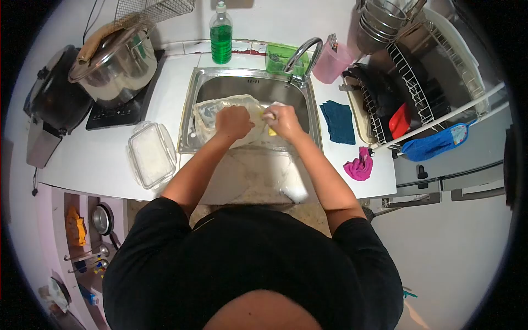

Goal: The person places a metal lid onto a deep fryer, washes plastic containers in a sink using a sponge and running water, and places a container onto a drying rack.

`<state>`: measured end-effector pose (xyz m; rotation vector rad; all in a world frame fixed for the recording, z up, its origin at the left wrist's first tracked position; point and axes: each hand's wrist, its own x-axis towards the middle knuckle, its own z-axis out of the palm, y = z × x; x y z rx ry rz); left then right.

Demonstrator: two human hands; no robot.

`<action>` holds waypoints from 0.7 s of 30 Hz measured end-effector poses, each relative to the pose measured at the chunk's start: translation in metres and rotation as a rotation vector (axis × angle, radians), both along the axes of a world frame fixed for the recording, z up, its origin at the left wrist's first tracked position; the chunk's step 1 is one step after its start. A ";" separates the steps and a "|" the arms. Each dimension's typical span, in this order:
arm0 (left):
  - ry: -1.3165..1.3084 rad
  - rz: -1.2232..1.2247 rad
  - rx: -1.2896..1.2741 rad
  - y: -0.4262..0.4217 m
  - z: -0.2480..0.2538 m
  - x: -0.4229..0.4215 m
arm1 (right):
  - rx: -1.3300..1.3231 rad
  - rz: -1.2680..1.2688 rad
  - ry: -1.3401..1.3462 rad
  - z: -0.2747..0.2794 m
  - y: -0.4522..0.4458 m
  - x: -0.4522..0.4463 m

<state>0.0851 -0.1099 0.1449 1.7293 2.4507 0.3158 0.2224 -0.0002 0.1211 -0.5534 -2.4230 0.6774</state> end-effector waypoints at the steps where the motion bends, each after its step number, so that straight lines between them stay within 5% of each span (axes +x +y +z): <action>1: -0.007 0.001 0.004 0.000 0.002 0.001 | 0.041 0.020 -0.001 0.001 -0.004 -0.004; 18: -0.031 0.012 0.007 0.002 0.000 -0.005 | 0.273 0.346 -0.207 0.015 0.016 -0.017; 21: -0.038 0.014 0.020 0.001 -0.005 -0.007 | 0.068 0.440 -0.091 0.027 -0.005 -0.027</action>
